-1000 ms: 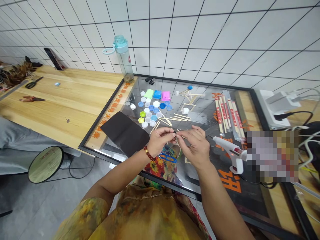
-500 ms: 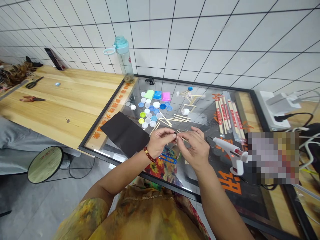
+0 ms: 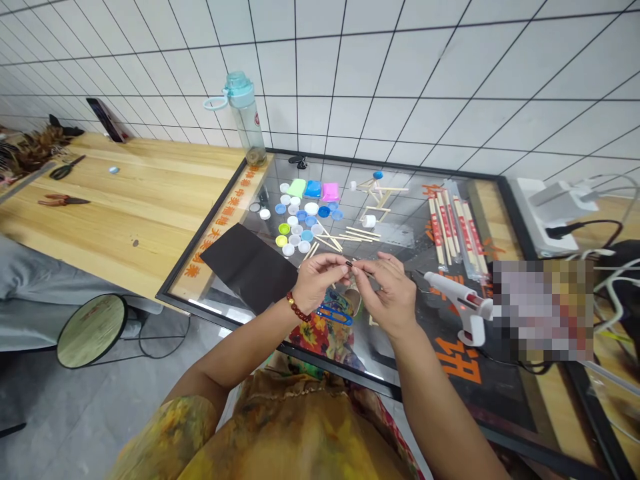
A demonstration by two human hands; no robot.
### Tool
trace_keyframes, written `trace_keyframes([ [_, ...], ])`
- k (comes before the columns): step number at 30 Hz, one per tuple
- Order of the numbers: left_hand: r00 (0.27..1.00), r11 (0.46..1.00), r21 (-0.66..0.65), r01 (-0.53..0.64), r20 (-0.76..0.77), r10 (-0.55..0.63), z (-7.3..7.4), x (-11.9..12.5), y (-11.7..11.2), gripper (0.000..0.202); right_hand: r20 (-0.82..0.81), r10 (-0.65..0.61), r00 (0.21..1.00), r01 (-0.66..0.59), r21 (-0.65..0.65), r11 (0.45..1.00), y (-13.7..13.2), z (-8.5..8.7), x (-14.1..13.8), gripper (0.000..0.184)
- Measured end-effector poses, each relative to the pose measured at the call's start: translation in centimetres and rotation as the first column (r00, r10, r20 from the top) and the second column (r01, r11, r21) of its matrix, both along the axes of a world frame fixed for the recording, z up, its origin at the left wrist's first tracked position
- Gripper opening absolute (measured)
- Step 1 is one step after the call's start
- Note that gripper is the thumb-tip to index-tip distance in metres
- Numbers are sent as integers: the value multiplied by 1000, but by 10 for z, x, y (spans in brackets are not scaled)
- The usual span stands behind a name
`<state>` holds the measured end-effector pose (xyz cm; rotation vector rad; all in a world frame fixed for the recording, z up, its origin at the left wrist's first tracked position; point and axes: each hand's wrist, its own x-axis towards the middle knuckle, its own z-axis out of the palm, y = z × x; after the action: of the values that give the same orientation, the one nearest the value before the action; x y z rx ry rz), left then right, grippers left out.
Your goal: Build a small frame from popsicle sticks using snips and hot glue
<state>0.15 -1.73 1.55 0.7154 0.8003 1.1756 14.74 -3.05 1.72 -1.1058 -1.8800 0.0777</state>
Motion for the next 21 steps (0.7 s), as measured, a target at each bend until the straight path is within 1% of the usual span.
trace_keyframes([
  [6, 999, 999, -35, -19, -32, 17, 0, 0, 3, 31, 0, 29, 1000, -29, -29, 999, 0, 0, 2, 14],
  [8, 999, 996, -79, -34, -12, 33, 0, -1, 5, 31, -40, 8, 999, -9, -37, 999, 1, 0, 3, 19],
  [11, 997, 987, -146, -65, 38, 71, 0, -3, 10, 30, -113, -54, 992, 47, -64, 997, 4, 1, 6, 34],
  [12, 995, 985, -157, -74, 52, 84, -1, -3, 11, 29, -119, -64, 991, 56, -72, 996, 5, 1, 6, 36],
  [14, 993, 982, -164, -90, 63, 102, -2, -4, 12, 29, -108, -64, 992, 56, -76, 996, 5, 1, 5, 33],
  [16, 994, 985, -145, -95, 39, 102, -3, -4, 13, 28, -80, -53, 995, 48, -65, 997, 5, 0, 3, 28],
  [21, 991, 997, -23, -71, -119, 67, -2, -3, 9, 26, 17, -31, 999, 32, -22, 999, 2, -3, -2, 15],
])
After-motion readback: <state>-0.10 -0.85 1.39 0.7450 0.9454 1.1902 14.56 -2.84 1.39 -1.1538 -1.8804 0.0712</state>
